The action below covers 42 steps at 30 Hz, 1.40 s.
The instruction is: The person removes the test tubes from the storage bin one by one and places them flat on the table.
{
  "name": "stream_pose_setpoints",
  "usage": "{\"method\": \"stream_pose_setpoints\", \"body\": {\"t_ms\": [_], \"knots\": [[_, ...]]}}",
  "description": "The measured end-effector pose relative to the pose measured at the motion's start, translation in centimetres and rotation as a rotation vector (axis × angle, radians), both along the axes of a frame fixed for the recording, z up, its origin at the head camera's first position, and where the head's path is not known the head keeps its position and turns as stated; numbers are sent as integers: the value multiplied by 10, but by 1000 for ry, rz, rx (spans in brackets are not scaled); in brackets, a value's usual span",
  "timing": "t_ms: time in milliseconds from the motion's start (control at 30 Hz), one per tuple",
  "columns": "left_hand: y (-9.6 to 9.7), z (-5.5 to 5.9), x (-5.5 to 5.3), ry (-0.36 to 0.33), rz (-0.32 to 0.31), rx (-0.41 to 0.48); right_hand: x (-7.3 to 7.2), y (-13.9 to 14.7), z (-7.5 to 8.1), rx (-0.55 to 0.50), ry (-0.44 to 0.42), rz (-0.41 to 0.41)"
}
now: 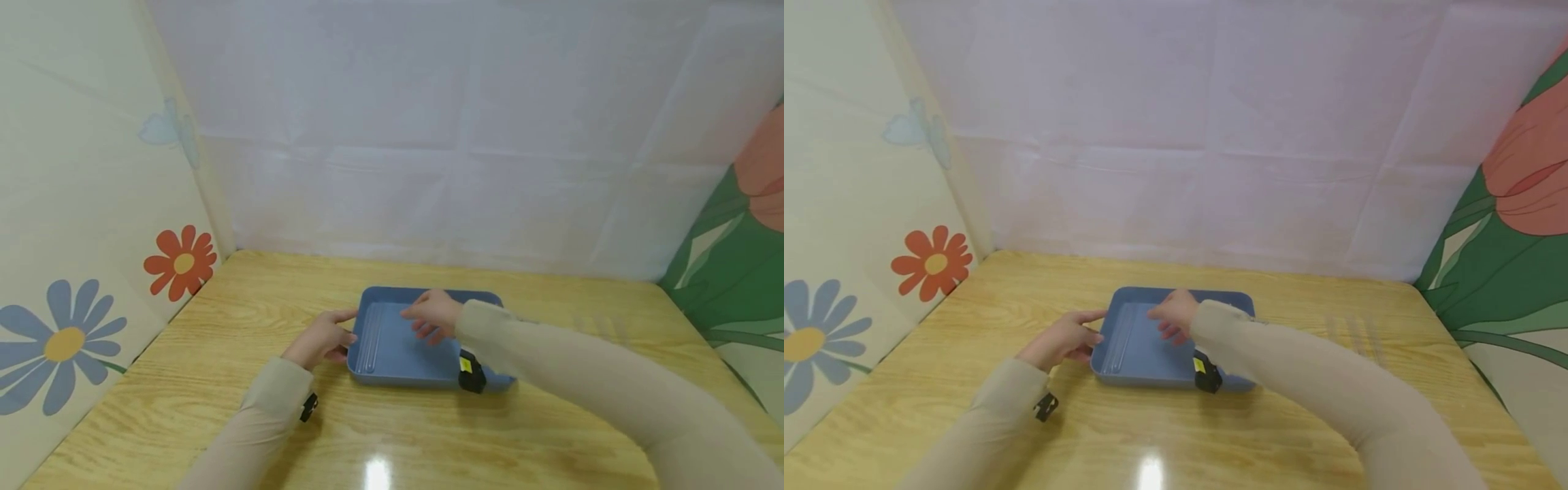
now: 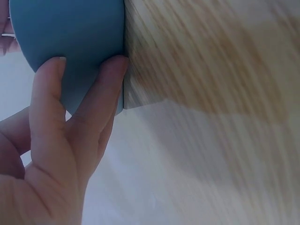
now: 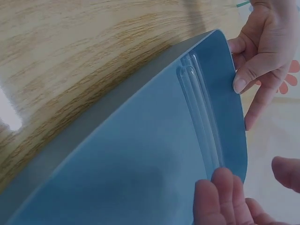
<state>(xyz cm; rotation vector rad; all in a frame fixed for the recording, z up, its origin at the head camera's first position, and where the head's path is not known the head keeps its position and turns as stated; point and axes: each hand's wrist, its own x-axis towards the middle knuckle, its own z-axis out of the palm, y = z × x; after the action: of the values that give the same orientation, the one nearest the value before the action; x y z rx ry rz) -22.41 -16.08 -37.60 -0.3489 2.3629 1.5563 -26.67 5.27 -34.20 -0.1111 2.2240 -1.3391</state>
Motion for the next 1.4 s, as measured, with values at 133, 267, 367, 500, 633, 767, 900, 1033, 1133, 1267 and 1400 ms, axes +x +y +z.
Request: {"method": "stream_pose_setpoints", "body": {"t_ms": [133, 267, 367, 500, 633, 767, 900, 1033, 1133, 1267, 1400], "knots": [[0, 0, 0, 2, 2, 4, 0, -7, 0, 17, 11, 2], [1, 0, 0, -1, 8, 1, -1, -14, -4, 19, 21, 8], [1, 0, 0, -3, 8, -3, 0, -18, -4, 24, 22, 14], [1, 0, 0, -5, 14, 2, 1, -25, -4, 42, 25, 10], [2, 0, -1, -2, 20, 10, -6, -34, -14, 69, 16, -20], [1, 0, 0, 3, 7, 10, -14, -42, -26, 98, -15, -53], [0, -1, 1, 2, 2, 7, -20, -50, -31, 122, -27, -57], [0, -1, 1, 5, -2, -2, -28, -57, -35, 152, -41, -54], [0, -1, 1, 7, 0, -8, -35, -62, -38, 170, -74, -53], [0, -1, 1, 5, 4, -10, -42, -69, -42, 187, -138, -55], [0, 0, 1, 2, 2, -7, -43, -73, -42, 212, -165, -41]]}}
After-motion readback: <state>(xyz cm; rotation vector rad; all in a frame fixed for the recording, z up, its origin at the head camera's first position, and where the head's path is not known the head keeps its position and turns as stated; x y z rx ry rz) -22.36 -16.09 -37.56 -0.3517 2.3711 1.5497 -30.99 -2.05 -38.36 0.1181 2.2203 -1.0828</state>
